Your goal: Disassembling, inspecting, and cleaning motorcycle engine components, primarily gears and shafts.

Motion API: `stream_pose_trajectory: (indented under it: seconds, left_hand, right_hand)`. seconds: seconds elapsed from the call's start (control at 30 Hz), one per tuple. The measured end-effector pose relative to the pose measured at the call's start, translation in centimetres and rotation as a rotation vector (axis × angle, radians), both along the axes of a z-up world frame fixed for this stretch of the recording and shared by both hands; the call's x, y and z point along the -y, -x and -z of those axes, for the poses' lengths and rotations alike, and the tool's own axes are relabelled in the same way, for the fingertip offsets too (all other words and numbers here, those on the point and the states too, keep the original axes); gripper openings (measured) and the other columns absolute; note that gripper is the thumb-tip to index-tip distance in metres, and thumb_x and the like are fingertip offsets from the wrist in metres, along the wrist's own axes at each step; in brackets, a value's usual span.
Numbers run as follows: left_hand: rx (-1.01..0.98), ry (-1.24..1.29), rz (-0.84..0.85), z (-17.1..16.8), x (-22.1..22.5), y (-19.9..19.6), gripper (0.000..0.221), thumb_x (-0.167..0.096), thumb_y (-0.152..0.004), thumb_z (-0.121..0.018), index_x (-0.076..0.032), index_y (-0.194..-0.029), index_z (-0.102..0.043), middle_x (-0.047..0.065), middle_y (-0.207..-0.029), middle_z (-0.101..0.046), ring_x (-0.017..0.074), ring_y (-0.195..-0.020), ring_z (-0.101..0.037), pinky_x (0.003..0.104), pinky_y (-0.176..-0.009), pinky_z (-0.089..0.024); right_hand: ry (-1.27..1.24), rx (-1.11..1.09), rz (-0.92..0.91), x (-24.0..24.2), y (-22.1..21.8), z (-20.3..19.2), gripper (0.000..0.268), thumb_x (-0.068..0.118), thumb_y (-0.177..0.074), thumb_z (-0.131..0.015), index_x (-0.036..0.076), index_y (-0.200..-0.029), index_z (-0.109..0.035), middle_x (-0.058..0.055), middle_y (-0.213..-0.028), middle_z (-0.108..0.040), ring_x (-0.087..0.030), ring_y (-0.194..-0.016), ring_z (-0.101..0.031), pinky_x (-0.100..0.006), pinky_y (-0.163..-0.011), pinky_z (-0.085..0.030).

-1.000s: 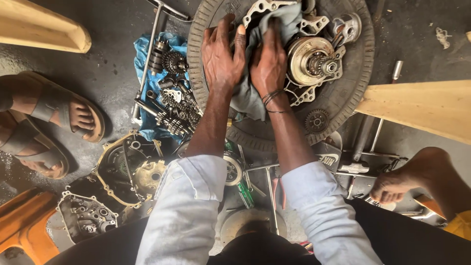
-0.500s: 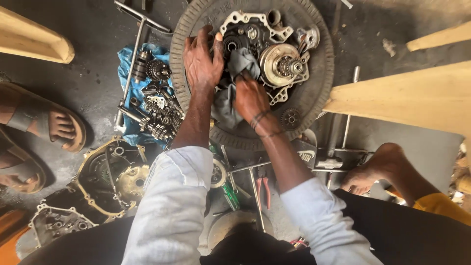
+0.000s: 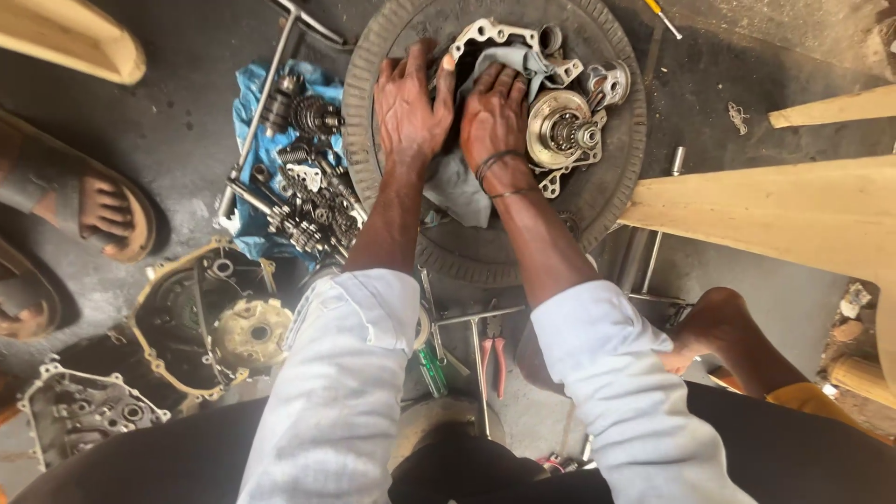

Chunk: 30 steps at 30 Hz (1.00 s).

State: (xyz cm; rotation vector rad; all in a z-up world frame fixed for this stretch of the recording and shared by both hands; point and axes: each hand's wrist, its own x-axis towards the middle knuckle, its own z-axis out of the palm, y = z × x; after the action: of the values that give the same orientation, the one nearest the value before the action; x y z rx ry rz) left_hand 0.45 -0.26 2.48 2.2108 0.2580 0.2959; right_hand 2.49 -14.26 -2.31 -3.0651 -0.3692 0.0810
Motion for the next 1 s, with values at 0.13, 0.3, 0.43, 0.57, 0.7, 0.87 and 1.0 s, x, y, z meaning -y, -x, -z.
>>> stream_pose_trajectory:
  seconds: [0.13, 0.3, 0.43, 0.57, 0.7, 0.87, 1.0]
  left_hand:
    - [0.007, 0.021, -0.003, -0.6, -0.2, 0.1, 0.039, -0.038, -0.102, -0.056, -0.01, -0.128, -0.064, 0.014, -0.118, -0.075, 0.0374, -0.118, -0.061, 0.05, -0.102, -0.044]
    - [0.077, -0.011, 0.005, 0.1, -0.2, 0.2, 0.038, -0.038, -0.105, -0.056, -0.008, -0.127, -0.064, 0.014, -0.12, -0.075, 0.0392, -0.117, -0.06, 0.053, -0.103, -0.042]
    - [0.036, 0.022, 0.022, 0.1, -0.2, 0.0, 0.041, -0.04, -0.104, -0.054, -0.009, -0.128, -0.063, 0.015, -0.12, -0.075, 0.0391, -0.118, -0.06, 0.052, -0.102, -0.042]
    - [0.021, -0.027, 0.015, 1.0, 0.0, 0.1, 0.043, -0.042, -0.105, -0.053, -0.008, -0.129, -0.064, 0.017, -0.119, -0.074, 0.043, -0.121, -0.058, 0.055, -0.108, -0.039]
    - [-0.012, -0.052, 0.018, 0.4, -0.1, 0.0, 0.044, -0.044, -0.105, -0.051, -0.008, -0.129, -0.062, 0.02, -0.121, -0.073, 0.0447, -0.122, -0.059, 0.056, -0.11, -0.037]
    - [-0.051, -0.148, 0.032, 1.4, 0.0, -0.2, 0.053, -0.048, -0.104, -0.051, -0.004, -0.134, -0.058, 0.023, -0.107, -0.074, 0.0475, -0.122, -0.058, 0.056, -0.11, -0.037]
    - [-0.081, -0.112, 0.025, 1.3, -0.5, -0.6, 0.053, -0.051, -0.102, -0.049, -0.008, -0.13, -0.062, 0.023, -0.113, -0.073, 0.0424, -0.115, -0.064, 0.057, -0.108, -0.041]
  right_hand:
    - [0.026, 0.029, -0.002, -1.5, 0.8, -3.7, 0.067, 0.001, -0.085, -0.057, -0.021, -0.145, -0.034, -0.05, -0.137, -0.04, -0.064, -0.126, -0.043, -0.057, -0.106, -0.043]
    - [0.18, 0.018, -0.075, -0.5, 1.2, -2.6, 0.061, -0.005, -0.087, -0.058, -0.016, -0.145, -0.041, -0.042, -0.129, -0.052, -0.053, -0.121, -0.054, -0.049, -0.102, -0.051]
    - [0.083, 0.052, -0.112, 0.5, 2.5, -2.6, 0.035, 0.0, -0.092, -0.06, -0.013, -0.125, -0.061, -0.036, -0.117, -0.062, -0.049, -0.118, -0.058, -0.049, -0.1, -0.052]
    - [0.152, -0.161, -0.126, 0.2, 4.0, -4.3, 0.018, 0.007, -0.092, -0.059, 0.0, -0.097, -0.076, -0.03, -0.109, -0.069, -0.042, -0.109, -0.063, -0.047, -0.097, -0.052]
    - [-0.025, -0.034, -0.286, 2.8, 4.0, 0.2, 0.018, 0.008, -0.098, -0.06, 0.001, -0.09, -0.074, -0.022, -0.095, -0.072, -0.037, -0.094, -0.069, -0.048, -0.091, -0.054]
    - [-0.138, 0.043, -0.287, 4.8, 6.9, -0.5, 0.022, 0.01, -0.076, -0.061, 0.001, -0.091, -0.074, -0.022, -0.09, -0.071, -0.038, -0.084, -0.07, -0.05, -0.078, -0.055]
    - [-0.358, -0.33, -0.247, 9.8, 6.6, -4.9, 0.03, -0.001, -0.08, -0.061, 0.003, -0.105, -0.077, -0.02, -0.095, -0.071, -0.033, -0.086, -0.07, -0.045, -0.079, -0.056]
